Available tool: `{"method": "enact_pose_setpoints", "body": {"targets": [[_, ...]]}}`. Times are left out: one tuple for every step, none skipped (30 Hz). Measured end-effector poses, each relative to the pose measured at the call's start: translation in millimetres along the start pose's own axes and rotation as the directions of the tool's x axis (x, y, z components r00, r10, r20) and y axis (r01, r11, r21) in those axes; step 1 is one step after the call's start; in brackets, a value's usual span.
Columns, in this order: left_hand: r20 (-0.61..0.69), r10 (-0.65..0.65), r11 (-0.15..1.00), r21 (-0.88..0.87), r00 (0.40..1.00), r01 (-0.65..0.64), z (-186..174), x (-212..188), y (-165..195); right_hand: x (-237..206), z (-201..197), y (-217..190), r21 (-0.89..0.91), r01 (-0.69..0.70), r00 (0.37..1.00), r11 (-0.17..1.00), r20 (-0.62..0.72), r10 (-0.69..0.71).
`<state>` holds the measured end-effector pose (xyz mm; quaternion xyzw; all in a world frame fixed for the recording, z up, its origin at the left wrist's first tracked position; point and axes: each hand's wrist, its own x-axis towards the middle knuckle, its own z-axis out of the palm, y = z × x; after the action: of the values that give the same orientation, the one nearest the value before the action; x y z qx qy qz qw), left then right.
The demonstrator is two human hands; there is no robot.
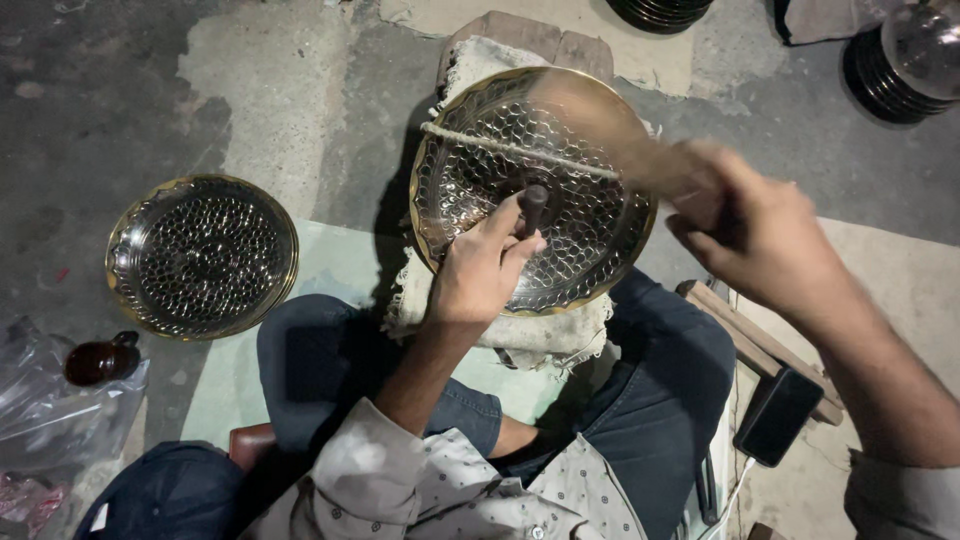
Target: The person uses a hammer and a metal punch to create a textured pattern on a round metal plate. They repeatedly strike the punch to form indentations across the surface, occasionally repositioning the punch to continue the pattern.
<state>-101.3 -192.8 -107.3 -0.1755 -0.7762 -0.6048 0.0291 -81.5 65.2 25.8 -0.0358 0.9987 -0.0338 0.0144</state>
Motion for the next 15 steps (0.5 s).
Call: {"method": "enact_pose_setpoints", "body": {"targets": [[0.018, -0.018, 0.999, 0.035, 1.0, 0.017, 0, 0, -1, 0, 0, 0, 0.012, -0.057, 0.998, 0.998, 0.023, 0.057], [0.033, -0.037, 0.997, 0.071, 0.999, 0.035, 0, 0, -2, -1, -1, 0, 0.024, -0.112, 0.993, 0.993, 0.048, 0.111], [0.047, -0.058, 0.993, 0.108, 0.997, 0.052, 0, 0, -2, -2, -2, 0, 0.049, -0.034, 0.999, 0.998, -0.011, 0.035], [0.039, -0.047, 0.995, 0.087, 0.998, 0.044, 0, 0, -3, -4, -4, 0, 0.068, 0.04, 0.997, 0.997, -0.075, -0.035], [0.032, -0.037, 0.997, 0.065, 0.999, 0.035, 0, 0, -3, -6, -6, 1, 0.082, 0.114, 0.985, 0.99, -0.139, -0.102], [0.025, -0.031, 0.999, 0.04, 0.999, 0.03, 0, -1, -3, -8, -9, 1, -0.01, 0.095, 0.989, 0.995, -0.112, -0.096], [0.024, -0.034, 0.998, 0.057, 0.999, 0.033, 0, -1, -2, -10, -12, 1, -0.101, 0.079, 0.992, 0.992, -0.086, -0.088], [0.022, -0.037, 0.997, 0.075, 0.999, 0.036, 0, -1, -1, -11, -14, 1, -0.191, 0.066, 0.995, 0.979, -0.062, -0.079], [0.022, -0.038, 0.995, 0.094, 0.999, 0.036, 0, -1, 0, -13, -16, 2, -0.246, 0.078, 0.989, 0.966, -0.099, -0.106], [0.03, -0.039, 0.998, 0.052, 0.999, 0.037, 0, -1, 1, -16, -20, 4, -0.3, 0.085, 0.982, 0.95, -0.136, -0.131], [0.039, -0.042, 0.999, 0.008, 0.998, 0.042, -1, -2, 2, -18, -23, 5, -0.355, 0.091, 0.973, 0.93, -0.168, -0.16], [0.045, -0.045, 0.998, -0.034, 0.998, 0.047, -2, -3, 3, -19, -23, 5, -0.157, 0.055, 0.98, 0.986, -0.18, -0.084], [0.039, -0.03, 0.999, -0.043, 0.999, 0.031, -2, -3, 3, -20, -24, 6, 0.05, 0.018, 0.985, 0.999, -0.171, -0.009], [0.034, -0.015, 0.998, -0.052, 0.999, 0.017, -3, -4, 4, -20, -24, 6, 0.256, -0.024, 0.987, 0.966, -0.145, 0.063], [0.029, 0.002, 0.998, -0.062, 1.0, 0.0, -4, -4, 4, -21, -23, 5, 0.0, -0.001, 0.993, 1.0, -0.12, 0.001]]}}
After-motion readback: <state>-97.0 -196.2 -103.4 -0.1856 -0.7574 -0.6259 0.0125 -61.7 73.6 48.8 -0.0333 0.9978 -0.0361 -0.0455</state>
